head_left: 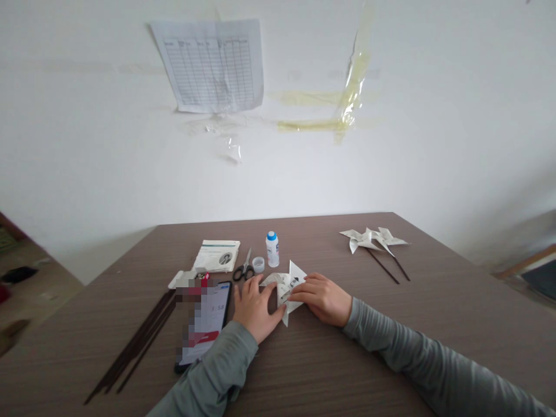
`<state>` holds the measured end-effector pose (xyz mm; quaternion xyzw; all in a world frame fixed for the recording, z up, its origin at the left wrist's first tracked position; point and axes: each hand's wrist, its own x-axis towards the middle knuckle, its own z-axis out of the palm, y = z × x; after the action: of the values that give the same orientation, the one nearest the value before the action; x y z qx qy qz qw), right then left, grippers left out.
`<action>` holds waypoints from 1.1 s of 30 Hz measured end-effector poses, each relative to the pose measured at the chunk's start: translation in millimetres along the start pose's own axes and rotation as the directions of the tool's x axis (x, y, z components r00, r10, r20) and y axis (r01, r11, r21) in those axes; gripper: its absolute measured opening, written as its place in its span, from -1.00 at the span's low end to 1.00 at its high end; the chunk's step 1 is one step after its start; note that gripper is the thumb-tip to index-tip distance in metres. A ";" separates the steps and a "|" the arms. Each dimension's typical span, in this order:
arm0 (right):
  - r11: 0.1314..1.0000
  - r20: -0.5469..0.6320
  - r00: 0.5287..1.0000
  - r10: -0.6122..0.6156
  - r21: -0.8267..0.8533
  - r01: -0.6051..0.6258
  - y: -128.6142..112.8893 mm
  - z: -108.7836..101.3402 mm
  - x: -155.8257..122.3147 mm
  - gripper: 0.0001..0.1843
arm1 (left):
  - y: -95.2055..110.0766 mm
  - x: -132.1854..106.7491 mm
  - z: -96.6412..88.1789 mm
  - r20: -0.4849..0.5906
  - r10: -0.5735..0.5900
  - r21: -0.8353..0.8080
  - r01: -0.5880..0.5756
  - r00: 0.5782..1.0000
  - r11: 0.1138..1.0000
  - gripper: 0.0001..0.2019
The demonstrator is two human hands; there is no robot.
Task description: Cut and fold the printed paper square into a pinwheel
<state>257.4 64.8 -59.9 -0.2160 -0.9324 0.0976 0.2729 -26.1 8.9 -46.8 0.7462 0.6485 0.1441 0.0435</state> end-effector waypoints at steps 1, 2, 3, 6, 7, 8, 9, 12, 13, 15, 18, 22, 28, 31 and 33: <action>1.000 0.001 1.000 0.005 0.002 -0.005 0.9 -0.1 -0.5 -0.46 | 0.0 0.0 -0.3 -0.001 0.003 -0.005 -0.003 1.000 1.000 -0.42; 1.000 -0.002 1.000 0.011 0.002 -0.011 1.9 0.2 -1.2 -0.48 | -0.1 0.0 -0.5 -0.001 0.006 -0.010 -0.006 1.000 1.000 -0.41; 1.000 -0.008 1.000 0.015 0.003 -0.015 2.9 0.8 -1.9 -0.50 | -0.2 0.0 -0.7 -0.001 0.009 -0.014 -0.009 1.000 1.000 -0.41; 1.000 -0.032 0.999 0.027 0.013 -0.027 5.8 4.1 -4.6 -0.56 | -0.3 -0.7 -0.6 -0.010 0.010 -0.014 -0.010 1.000 1.000 -0.42; 0.999 -0.040 0.998 0.041 0.022 -0.040 6.7 5.5 -5.5 -0.59 | -0.4 -0.9 -0.4 -0.012 0.009 -0.010 -0.009 1.000 1.000 -0.43; 0.998 -0.048 0.997 0.061 0.034 -0.059 7.6 6.9 -6.4 -0.61 | -0.4 -1.2 -0.2 -0.013 0.009 -0.007 -0.009 1.000 1.000 -0.44; 0.996 -0.057 0.995 0.083 0.049 -0.080 8.5 8.3 -7.3 -0.61 | -0.5 -1.4 0.1 -0.013 0.008 -0.005 -0.008 1.000 1.000 -0.44; 0.987 -0.102 0.984 0.143 0.093 -0.134 10.3 12.8 -9.4 -0.62 | -1.0 -1.6 1.3 -0.010 0.005 -0.010 -0.005 1.000 1.000 -0.46; 0.983 -0.119 0.979 0.166 0.105 -0.153 10.4 14.2 -9.8 -0.62 | -1.1 -1.5 1.7 -0.012 0.005 -0.013 -0.005 1.000 1.000 -0.46; 0.970 -0.139 0.964 0.225 0.124 -0.209 9.4 16.6 -10.4 -0.64 | -1.3 -1.3 2.6 -0.019 0.007 -0.018 -0.008 1.000 1.000 -0.47; 0.941 -0.159 0.932 0.327 0.140 -0.307 6.2 19.8 -10.0 -0.63 | -1.1 -0.9 4.2 -0.022 0.009 -0.018 -0.009 1.000 1.000 -0.46; 0.921 -0.223 0.895 0.387 0.148 -0.361 4.0 24.7 -7.7 -0.65 | -0.4 -0.4 6.6 0.003 -0.002 -0.012 0.002 1.000 1.000 -0.44; 0.934 -0.242 0.903 0.356 0.067 -0.350 10.7 31.4 -6.8 -0.87 | -0.3 0.2 8.7 0.006 -0.001 -0.034 0.001 1.000 0.999 -0.36; 0.939 -0.244 0.909 0.338 0.031 -0.341 13.8 33.7 -7.9 -0.86 | -0.1 -0.2 9.4 -0.022 0.011 -0.066 -0.013 1.000 0.998 -0.33; 0.941 -0.249 0.911 0.329 0.008 -0.338 14.2 34.7 -8.2 -0.83 | -0.7 -0.2 10.2 -0.043 0.024 -0.097 -0.028 0.999 0.995 -0.31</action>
<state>249.5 71.4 -96.8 -0.3870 -0.8423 0.0985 0.3620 -24.1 10.0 -56.7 0.7486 0.6314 0.1917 0.0647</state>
